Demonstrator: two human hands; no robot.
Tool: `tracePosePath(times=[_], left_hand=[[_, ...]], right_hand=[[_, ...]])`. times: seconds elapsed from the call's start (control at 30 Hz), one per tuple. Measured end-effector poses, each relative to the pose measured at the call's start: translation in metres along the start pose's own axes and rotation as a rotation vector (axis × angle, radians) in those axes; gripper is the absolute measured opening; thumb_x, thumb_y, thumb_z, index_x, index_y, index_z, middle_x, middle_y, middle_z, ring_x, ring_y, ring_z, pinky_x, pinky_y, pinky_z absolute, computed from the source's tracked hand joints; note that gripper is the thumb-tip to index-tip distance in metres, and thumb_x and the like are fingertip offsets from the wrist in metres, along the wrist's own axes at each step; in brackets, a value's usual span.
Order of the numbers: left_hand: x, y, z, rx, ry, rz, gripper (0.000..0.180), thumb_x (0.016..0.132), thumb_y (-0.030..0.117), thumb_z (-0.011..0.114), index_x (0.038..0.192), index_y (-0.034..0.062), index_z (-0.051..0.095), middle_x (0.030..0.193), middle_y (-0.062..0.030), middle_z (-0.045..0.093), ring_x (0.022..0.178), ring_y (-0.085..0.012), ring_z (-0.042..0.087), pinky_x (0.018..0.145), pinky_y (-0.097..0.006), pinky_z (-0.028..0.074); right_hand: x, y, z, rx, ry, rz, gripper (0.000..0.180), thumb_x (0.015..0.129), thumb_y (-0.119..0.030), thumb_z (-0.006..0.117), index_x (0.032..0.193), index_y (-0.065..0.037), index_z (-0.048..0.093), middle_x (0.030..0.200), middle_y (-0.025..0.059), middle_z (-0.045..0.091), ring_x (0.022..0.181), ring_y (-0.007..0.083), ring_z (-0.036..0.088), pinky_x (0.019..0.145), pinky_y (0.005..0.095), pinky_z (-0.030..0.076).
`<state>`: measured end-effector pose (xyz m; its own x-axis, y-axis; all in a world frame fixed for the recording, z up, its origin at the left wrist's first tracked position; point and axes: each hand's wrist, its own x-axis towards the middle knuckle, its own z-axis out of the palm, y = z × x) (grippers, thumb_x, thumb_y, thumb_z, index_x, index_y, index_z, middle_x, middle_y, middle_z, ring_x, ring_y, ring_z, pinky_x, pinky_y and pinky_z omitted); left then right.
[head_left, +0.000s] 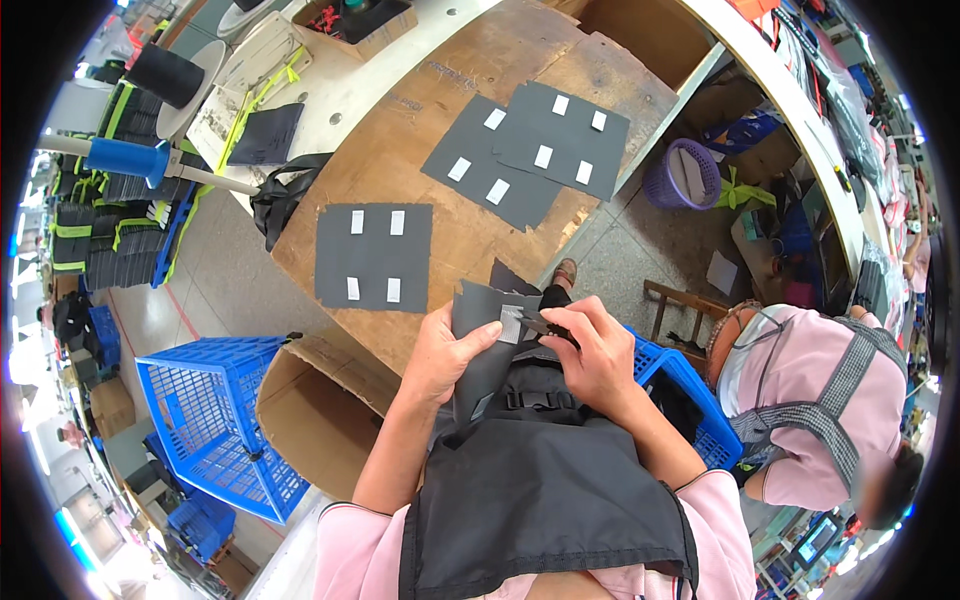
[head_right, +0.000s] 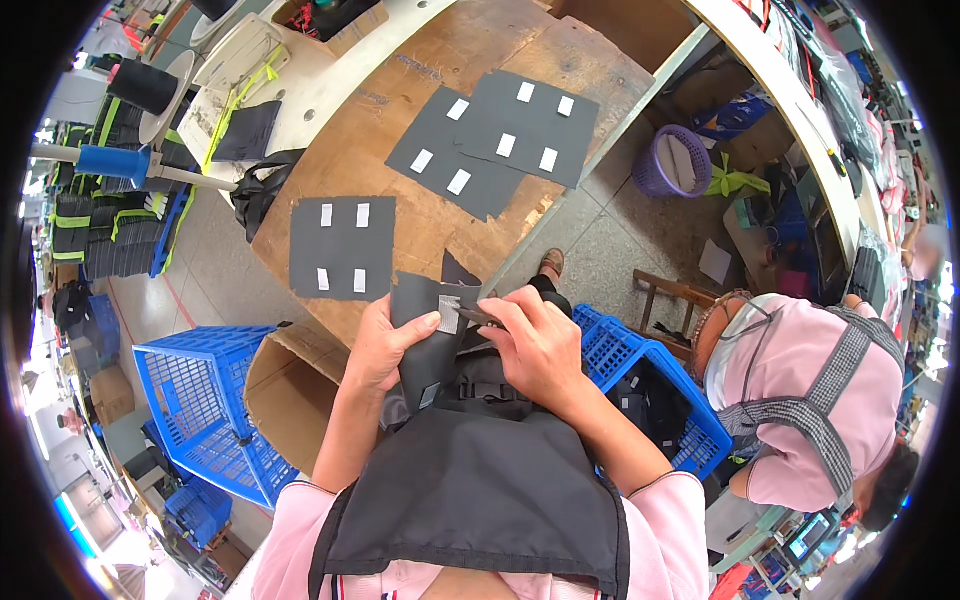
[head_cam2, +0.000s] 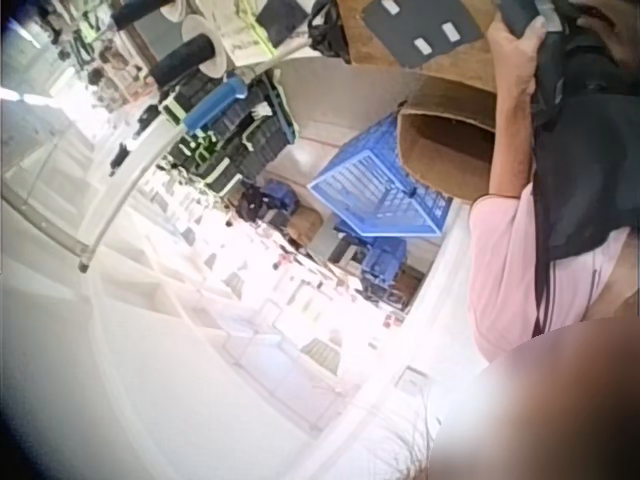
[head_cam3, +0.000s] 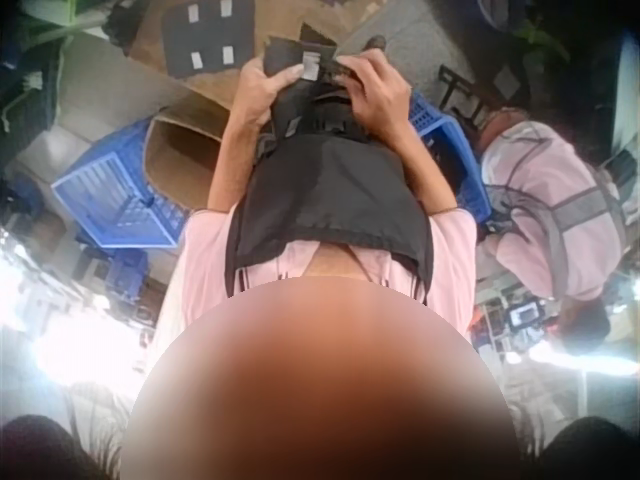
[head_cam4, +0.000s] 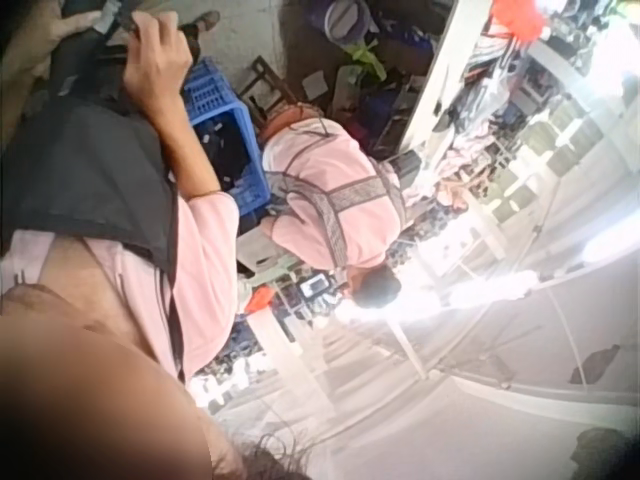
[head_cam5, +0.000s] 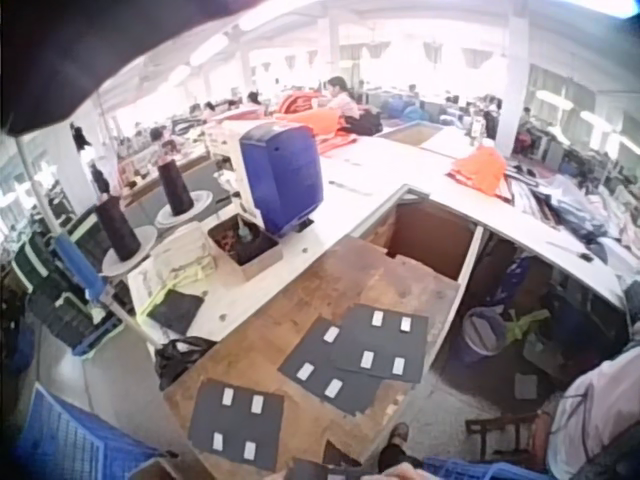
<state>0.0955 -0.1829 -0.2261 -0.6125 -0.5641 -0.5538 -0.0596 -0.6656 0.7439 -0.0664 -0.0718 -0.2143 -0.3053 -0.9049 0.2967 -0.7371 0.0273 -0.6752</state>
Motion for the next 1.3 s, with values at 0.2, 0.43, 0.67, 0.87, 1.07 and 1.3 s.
tracePosePath(times=[0.2, 0.43, 0.67, 0.87, 1.07, 1.3], left_hand=[[-0.001, 0.002, -0.001, 0.010, -0.010, 0.007, 0.032, 0.080, 0.007, 0.065, 0.109, -0.0013, 0.057, 0.095, -0.0053, 0.063, 0.084, -0.0098, 0.058, 0.077, -0.025, 0.047], [-0.001, 0.007, -0.001, 0.020, -0.057, 0.009, 0.039, 0.077, 0.003, 0.061, 0.116, -0.0004, 0.056, 0.096, -0.0028, 0.061, 0.083, -0.0082, 0.056, 0.077, -0.023, 0.045], [0.002, 0.011, -0.007, 0.076, -0.088, -0.033, 0.041, 0.076, 0.003, 0.060, 0.117, 0.0005, 0.056, 0.093, -0.0022, 0.060, 0.081, -0.0076, 0.055, 0.076, -0.023, 0.045], [0.003, 0.010, -0.008, 0.115, -0.088, -0.021, 0.045, 0.074, 0.006, 0.066, 0.118, -0.0001, 0.056, 0.092, -0.0026, 0.061, 0.081, -0.0087, 0.057, 0.075, -0.023, 0.047], [0.003, 0.012, -0.005, 0.133, -0.077, -0.030, 0.046, 0.074, 0.004, 0.064, 0.118, -0.0003, 0.056, 0.094, -0.0038, 0.061, 0.083, -0.0096, 0.057, 0.076, -0.023, 0.046], [0.004, 0.011, -0.005, 0.157, -0.096, -0.062, 0.044, 0.075, 0.002, 0.060, 0.119, 0.0000, 0.056, 0.095, -0.0035, 0.061, 0.083, -0.0086, 0.056, 0.077, -0.022, 0.046]], right_hand=[[0.001, 0.007, 0.005, -0.034, -0.007, -0.039, 0.032, 0.066, -0.003, 0.073, 0.095, -0.006, 0.063, 0.078, 0.0095, 0.056, 0.063, 0.0257, 0.058, 0.054, 0.0321, 0.047], [0.003, 0.005, 0.001, 0.007, -0.071, -0.067, 0.029, 0.064, -0.008, 0.072, 0.091, -0.007, 0.061, 0.077, 0.0064, 0.054, 0.061, 0.0239, 0.053, 0.053, 0.0317, 0.042], [-0.001, 0.006, 0.003, -0.002, -0.069, -0.106, 0.032, 0.063, -0.008, 0.073, 0.092, -0.007, 0.061, 0.077, 0.0057, 0.055, 0.061, 0.0231, 0.053, 0.054, 0.0319, 0.043], [-0.006, -0.001, 0.004, -0.038, -0.061, -0.095, 0.034, 0.063, -0.007, 0.073, 0.094, -0.007, 0.061, 0.078, 0.0054, 0.055, 0.061, 0.0229, 0.054, 0.054, 0.0318, 0.043], [-0.011, -0.009, 0.005, -0.028, -0.055, -0.002, 0.030, 0.065, -0.003, 0.073, 0.093, -0.004, 0.063, 0.077, 0.0102, 0.057, 0.064, 0.0261, 0.058, 0.056, 0.0324, 0.047], [-0.015, -0.008, 0.007, -0.039, -0.030, 0.029, 0.030, 0.065, -0.003, 0.072, 0.093, -0.004, 0.063, 0.077, 0.0105, 0.058, 0.065, 0.0266, 0.058, 0.057, 0.0327, 0.047]])
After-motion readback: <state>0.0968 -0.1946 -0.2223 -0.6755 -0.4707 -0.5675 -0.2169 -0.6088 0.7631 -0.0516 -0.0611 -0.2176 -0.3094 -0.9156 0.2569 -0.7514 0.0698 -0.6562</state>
